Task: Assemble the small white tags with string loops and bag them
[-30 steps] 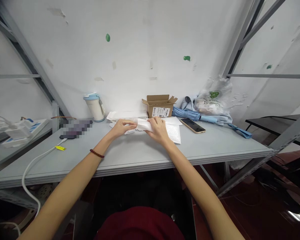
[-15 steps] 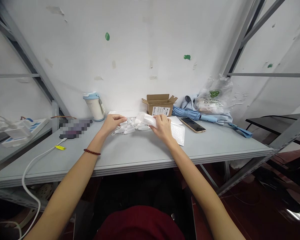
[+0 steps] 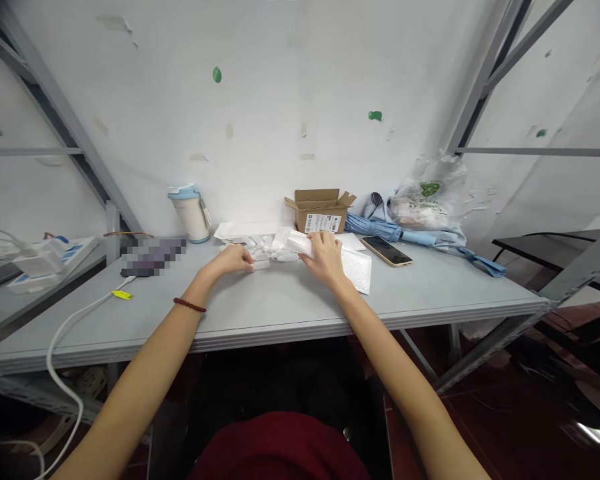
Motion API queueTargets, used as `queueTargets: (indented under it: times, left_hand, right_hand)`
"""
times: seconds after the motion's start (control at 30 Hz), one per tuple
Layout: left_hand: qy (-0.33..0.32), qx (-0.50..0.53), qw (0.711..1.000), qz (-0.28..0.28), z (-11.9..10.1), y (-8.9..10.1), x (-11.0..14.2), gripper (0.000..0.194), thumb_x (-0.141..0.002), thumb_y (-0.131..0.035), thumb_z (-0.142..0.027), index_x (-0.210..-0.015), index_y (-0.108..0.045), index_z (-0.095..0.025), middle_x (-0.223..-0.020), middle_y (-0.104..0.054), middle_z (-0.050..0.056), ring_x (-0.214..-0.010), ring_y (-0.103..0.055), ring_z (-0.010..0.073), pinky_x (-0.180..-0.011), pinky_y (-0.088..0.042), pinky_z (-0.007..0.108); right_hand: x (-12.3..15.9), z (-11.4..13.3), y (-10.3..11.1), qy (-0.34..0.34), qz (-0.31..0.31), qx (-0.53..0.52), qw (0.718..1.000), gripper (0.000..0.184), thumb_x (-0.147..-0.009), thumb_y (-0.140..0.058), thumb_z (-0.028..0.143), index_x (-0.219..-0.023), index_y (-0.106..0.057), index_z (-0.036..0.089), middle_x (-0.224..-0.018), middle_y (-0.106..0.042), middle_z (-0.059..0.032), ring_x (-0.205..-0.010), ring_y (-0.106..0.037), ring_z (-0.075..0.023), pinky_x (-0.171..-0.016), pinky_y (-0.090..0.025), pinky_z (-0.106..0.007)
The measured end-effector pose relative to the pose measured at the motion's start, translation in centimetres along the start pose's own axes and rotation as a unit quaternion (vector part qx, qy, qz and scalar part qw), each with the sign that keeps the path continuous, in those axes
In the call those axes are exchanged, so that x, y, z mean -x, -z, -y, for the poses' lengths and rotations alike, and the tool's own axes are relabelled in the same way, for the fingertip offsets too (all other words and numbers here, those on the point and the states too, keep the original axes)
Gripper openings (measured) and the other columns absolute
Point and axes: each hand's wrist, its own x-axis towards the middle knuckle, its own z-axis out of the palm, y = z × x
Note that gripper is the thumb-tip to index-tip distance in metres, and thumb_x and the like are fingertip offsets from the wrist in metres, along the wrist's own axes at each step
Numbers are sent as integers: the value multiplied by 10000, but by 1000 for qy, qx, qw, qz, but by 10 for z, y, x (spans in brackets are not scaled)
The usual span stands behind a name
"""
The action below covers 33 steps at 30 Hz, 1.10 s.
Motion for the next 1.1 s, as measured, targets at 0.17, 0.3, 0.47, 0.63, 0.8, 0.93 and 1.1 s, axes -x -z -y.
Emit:
queueTargets:
  times: [0.17, 0.3, 0.47, 0.63, 0.8, 0.93, 1.1]
  left_hand:
    - [-19, -10, 999, -45, -1, 5, 3, 111, -598, -613, -216, -643, -689, -149, -682, -663, 49, -683, -587, 201, -589, -394, 267]
    - [-73, 121, 984, -107, 0, 11, 6, 256, -662, -613, -377, -770, -690, -158, -820, -683, 46, -765, -594, 191, -675, -438, 272]
    - [-98, 142, 979, -105, -7, 4, 5, 328, -697, -614, -415, -902, -695, -173, -813, -683, 50, -770, -592, 192, -694, -451, 285]
    - [-124, 139, 976, -115, -22, -5, 4, 259, -690, -639, -307, -888, -731, -168, -841, -705, 54, -735, -592, 180, -719, -456, 287]
    - [-126, 244, 955, -108, -29, -9, 5, 269, -701, -629, -265, -915, -743, -150, -962, -726, 76, -836, -635, 201, -796, -472, 312]
    - [-130, 369, 918, -61, -33, -9, 8, 274, -691, -666, -289, -909, -742, -142, -962, -729, 90, -870, -654, 209, -805, -481, 319]
    - [-107, 441, 888, -73, -36, -6, 8, 302, -626, -724, -310, -865, -714, -126, -797, -709, 72, -743, -644, 177, -729, -491, 314]
  right_hand:
    - [1, -1, -2, -8, 45, 14, 999, 360, -805, -599, 332, -1118, -516, 177, -1122, -540, -141, -1070, -477, -309, -844, -346, -426]
    - [2, -3, -4, -7, 55, 16, 998, 356, -805, -593, 325, -1120, -510, 182, -1121, -537, -142, -1066, -477, -312, -843, -346, -433]
    - [2, 1, -4, 22, 62, 0, 998, 328, -815, -577, 331, -1107, -519, 195, -1110, -546, -137, -1062, -482, -311, -851, -351, -441]
    - [4, 9, -3, 43, 68, -13, 997, 286, -807, -587, 318, -1060, -529, 196, -1098, -552, -129, -1046, -489, -306, -845, -355, -436]
    - [4, 11, -2, 49, 69, -31, 996, 273, -808, -589, 314, -1050, -533, 199, -1088, -561, -127, -1041, -490, -304, -843, -356, -428]
    - [4, 13, 0, 54, 77, -51, 994, 295, -805, -598, 316, -1066, -534, 196, -1096, -567, -125, -1053, -487, -299, -852, -359, -421]
    - [3, 14, 1, 67, 71, -61, 993, 320, -808, -601, 316, -1090, -527, 183, -1105, -578, -125, -1068, -491, -291, -857, -369, -410]
